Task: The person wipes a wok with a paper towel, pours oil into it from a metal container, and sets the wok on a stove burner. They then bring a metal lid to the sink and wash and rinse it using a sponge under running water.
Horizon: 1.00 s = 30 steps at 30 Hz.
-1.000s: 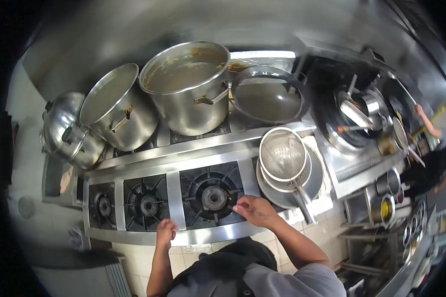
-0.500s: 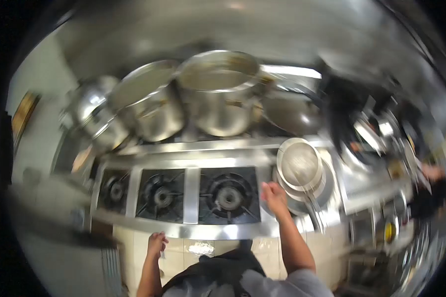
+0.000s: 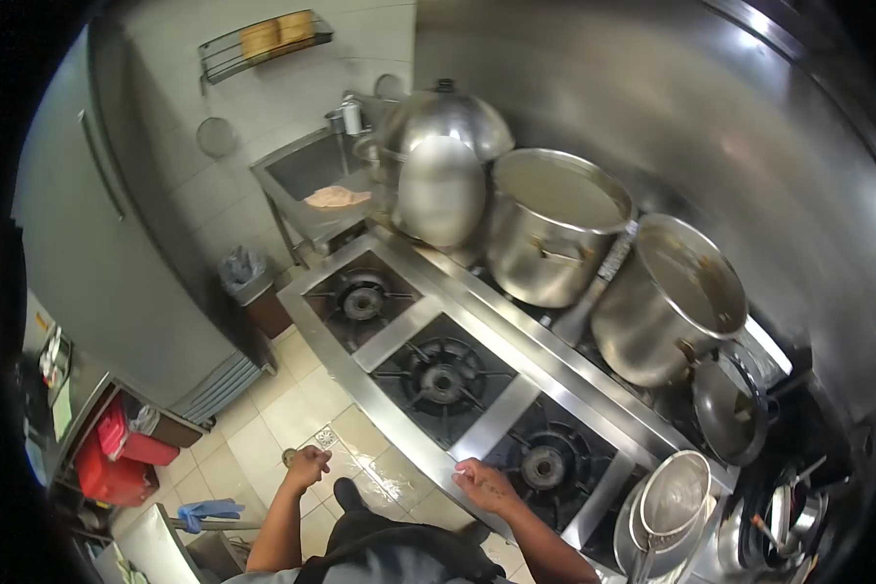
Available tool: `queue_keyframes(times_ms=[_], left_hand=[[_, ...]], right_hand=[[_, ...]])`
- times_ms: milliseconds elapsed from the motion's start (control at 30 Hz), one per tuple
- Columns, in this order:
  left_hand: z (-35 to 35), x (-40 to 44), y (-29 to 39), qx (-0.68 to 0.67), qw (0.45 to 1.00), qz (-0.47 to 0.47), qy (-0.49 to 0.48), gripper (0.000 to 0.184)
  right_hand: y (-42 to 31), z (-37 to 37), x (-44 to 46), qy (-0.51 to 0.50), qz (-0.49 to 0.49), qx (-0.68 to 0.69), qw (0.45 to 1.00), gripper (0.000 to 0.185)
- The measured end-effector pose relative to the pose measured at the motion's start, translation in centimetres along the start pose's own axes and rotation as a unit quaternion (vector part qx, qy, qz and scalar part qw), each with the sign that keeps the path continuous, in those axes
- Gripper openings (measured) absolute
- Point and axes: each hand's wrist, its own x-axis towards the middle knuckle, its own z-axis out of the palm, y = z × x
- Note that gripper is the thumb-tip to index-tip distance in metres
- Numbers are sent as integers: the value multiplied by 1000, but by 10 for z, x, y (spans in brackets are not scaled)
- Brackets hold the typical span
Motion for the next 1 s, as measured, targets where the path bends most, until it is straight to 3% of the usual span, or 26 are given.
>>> queue_keyframes(times_ms=[100, 167, 333, 367, 467, 667, 800, 867, 933, 1000], left_hand=[[-63, 41, -70, -67, 995, 32, 61, 26], [-115, 61, -102, -49, 994, -3, 98, 27], [-230, 87, -140, -77, 983, -46, 162, 26], [-248, 94, -145, -78, 982, -46, 166, 26], [-290, 125, -140, -74, 984, -32, 161, 26], [-323, 189, -85, -99, 987, 5, 129, 25], [-330, 242, -51, -90, 988, 50, 116, 23], [-337, 279, -55, -52, 985, 82, 141, 23], [-351, 306, -42, -32, 981, 95, 167, 23], [-362, 318, -28, -31, 979, 79, 186, 23]], right_hand=[[-62, 38, 44, -59, -12, -15, 998, 39], [-102, 68, 82, -71, -16, -51, 996, 37], [-187, 138, 169, -57, -87, -108, 989, 41], [-206, 145, 179, -64, -57, -57, 995, 41], [-261, 146, 200, -14, -77, -81, 994, 41], [-286, 114, 246, 111, -87, -88, 986, 39], [-280, 74, 285, 205, -90, 12, 974, 35], [-258, 49, 325, 234, -131, 181, 946, 28], [-279, 7, 341, 258, -179, 268, 911, 26], [-283, -41, 371, 343, -167, 235, 894, 29]])
